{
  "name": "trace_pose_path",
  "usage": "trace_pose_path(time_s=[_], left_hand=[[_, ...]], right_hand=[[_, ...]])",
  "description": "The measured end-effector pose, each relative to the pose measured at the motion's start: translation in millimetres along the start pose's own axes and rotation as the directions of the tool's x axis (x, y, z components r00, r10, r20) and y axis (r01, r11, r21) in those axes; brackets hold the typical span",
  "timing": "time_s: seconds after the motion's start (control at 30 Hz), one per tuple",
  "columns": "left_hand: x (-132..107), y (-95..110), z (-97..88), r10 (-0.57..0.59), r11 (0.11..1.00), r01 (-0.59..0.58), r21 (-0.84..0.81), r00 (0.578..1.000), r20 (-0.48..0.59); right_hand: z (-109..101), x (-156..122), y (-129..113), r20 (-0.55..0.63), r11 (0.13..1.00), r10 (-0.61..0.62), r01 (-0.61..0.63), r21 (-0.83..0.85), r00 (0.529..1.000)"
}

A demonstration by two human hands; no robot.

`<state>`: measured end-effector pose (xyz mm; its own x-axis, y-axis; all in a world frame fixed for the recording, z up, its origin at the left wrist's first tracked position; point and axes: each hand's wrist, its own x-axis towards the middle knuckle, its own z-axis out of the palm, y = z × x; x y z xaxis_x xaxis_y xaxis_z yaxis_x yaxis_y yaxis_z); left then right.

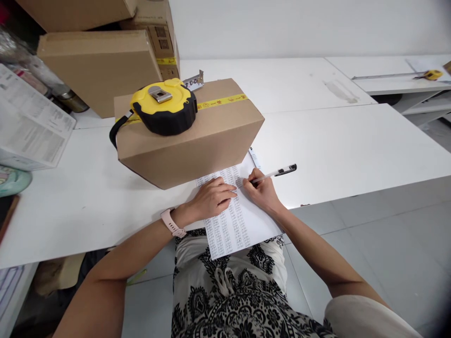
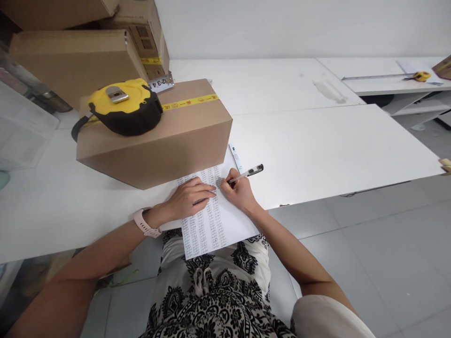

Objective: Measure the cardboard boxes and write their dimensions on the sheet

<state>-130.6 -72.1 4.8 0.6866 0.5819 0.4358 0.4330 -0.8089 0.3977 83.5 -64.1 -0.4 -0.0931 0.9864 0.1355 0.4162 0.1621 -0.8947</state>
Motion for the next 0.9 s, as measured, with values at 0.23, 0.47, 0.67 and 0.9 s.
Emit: trace_pose_path(time_s=[0.23,0.47,0.67,0.9], left_hand=[[-0.5,-0.7,-0.1,-0.011,1.0,0.011,0.005,0.999,0.031],[0.0,0.2,-0.7,-0.004,1.0,0.004,-0.003,1.0,0.011],[0.0,0.1,-0.5,-0.019,1.0,0.019,-0.005,0.999,0.036],[0.0,0.6,-0.4,0.011,1.0,-0.011,0.006,1.0,-0.012]], right_hand=[[-1.2,0.7,-4.1,-0.019,0.999,0.036,-0.036,-0.012,0.999],[-2.0,0.8,-4.9,-0.013,0.999,0.033,-0.034,-0.017,0.999],[-1.4,1.1,-3.7,-0.015,0.999,0.014,-0.015,-0.046,1.0],[-1.6,1.4,-3.5,-0.015,1.0,0.0,0.0,-0.021,1.0]])
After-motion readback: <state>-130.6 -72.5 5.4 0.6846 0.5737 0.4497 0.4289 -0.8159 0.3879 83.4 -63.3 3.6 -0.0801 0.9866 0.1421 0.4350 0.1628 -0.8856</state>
